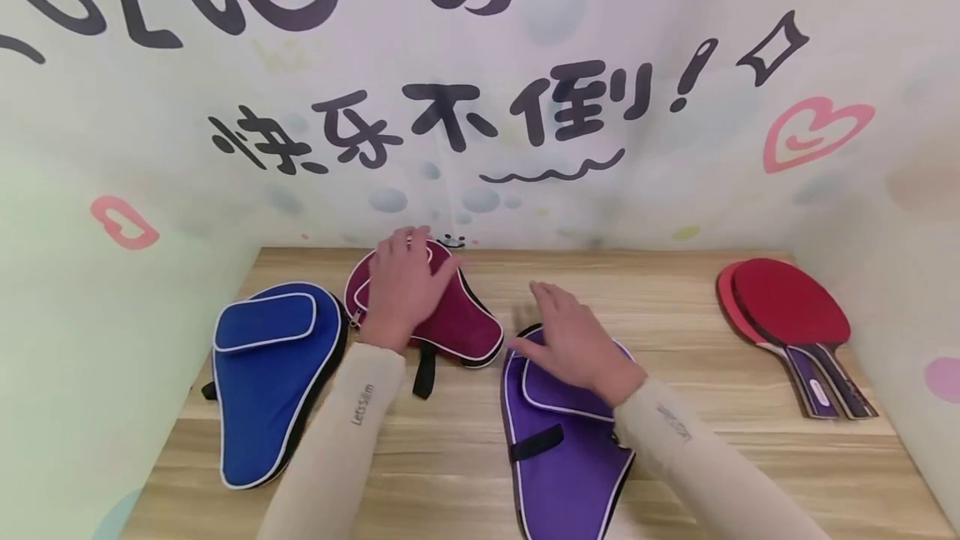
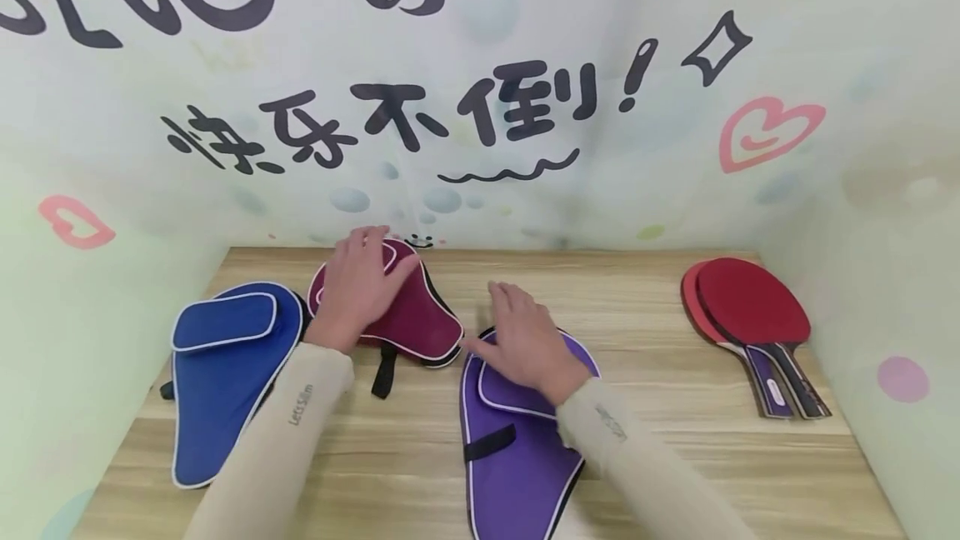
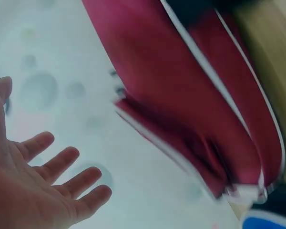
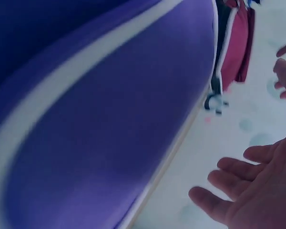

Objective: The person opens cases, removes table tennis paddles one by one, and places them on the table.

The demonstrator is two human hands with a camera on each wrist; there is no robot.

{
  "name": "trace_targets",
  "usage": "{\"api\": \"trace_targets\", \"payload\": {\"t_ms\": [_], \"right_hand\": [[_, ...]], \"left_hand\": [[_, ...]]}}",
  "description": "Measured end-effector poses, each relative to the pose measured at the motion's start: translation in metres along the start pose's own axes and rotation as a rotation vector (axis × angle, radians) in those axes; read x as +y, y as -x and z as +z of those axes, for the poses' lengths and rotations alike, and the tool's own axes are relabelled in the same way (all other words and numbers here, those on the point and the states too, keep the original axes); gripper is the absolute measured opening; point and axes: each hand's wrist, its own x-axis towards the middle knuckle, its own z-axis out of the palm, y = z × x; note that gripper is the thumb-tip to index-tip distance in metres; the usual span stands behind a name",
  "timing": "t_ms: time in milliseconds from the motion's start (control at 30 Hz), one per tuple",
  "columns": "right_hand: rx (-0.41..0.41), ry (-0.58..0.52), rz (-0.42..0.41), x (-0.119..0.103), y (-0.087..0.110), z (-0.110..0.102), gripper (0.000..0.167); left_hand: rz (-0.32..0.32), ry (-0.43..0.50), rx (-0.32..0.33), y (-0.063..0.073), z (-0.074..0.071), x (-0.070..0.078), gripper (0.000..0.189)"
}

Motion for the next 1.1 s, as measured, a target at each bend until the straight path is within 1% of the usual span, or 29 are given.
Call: {"api": "trace_targets", "payload": {"t_ms": [67,167,233,300,367,467,533,600,700,833,967,1100], "right_hand": [[-0.025,0.061,-0.009,-0.012,-0.010,0.011,0.096],[-0.079,0.138,-0.013,-0.027,-0.022,0.023,0.100],[-0.105,0.164,-0.010,-0.035,-0.028,0.031,0.102],[-0.124,0.168,0.001,-0.042,-0.033,0.038,0.104],[-0.129,0.148,0.014,-0.048,-0.037,0.044,0.106],[-0.139,0.115,0.018,-0.054,-0.040,0.054,0.109],[-0.152,0.094,0.018,-0.057,-0.041,0.059,0.112],[-0.168,0.074,0.024,-0.058,-0.042,0.063,0.114],[-0.173,0.051,0.048,-0.059,-0.042,0.066,0.114],[-0.163,0.015,0.062,-0.059,-0.041,0.069,0.111],[-0.166,0.000,0.054,-0.058,-0.041,0.070,0.109],[-0.163,0.025,0.037,-0.057,-0.040,0.072,0.105]], "left_hand": [[-0.049,-0.010,-0.020,-0.006,-0.004,-0.014,0.078],[-0.089,-0.032,-0.050,-0.013,-0.008,-0.032,0.080],[-0.119,-0.046,-0.066,-0.017,-0.008,-0.045,0.081],[-0.164,-0.036,-0.078,-0.020,-0.008,-0.057,0.081],[-0.223,0.001,-0.100,-0.021,-0.007,-0.069,0.080],[-0.318,0.118,-0.150,-0.019,-0.005,-0.083,0.079],[-0.361,0.169,-0.194,-0.018,-0.003,-0.089,0.080],[-0.383,0.202,-0.232,-0.016,0.000,-0.093,0.084],[-0.368,0.190,-0.277,-0.014,0.007,-0.096,0.095],[-0.327,0.167,-0.296,-0.013,0.016,-0.097,0.110],[-0.295,0.135,-0.293,-0.012,0.022,-0.096,0.116],[-0.274,0.085,-0.309,-0.010,0.029,-0.095,0.119]]}}
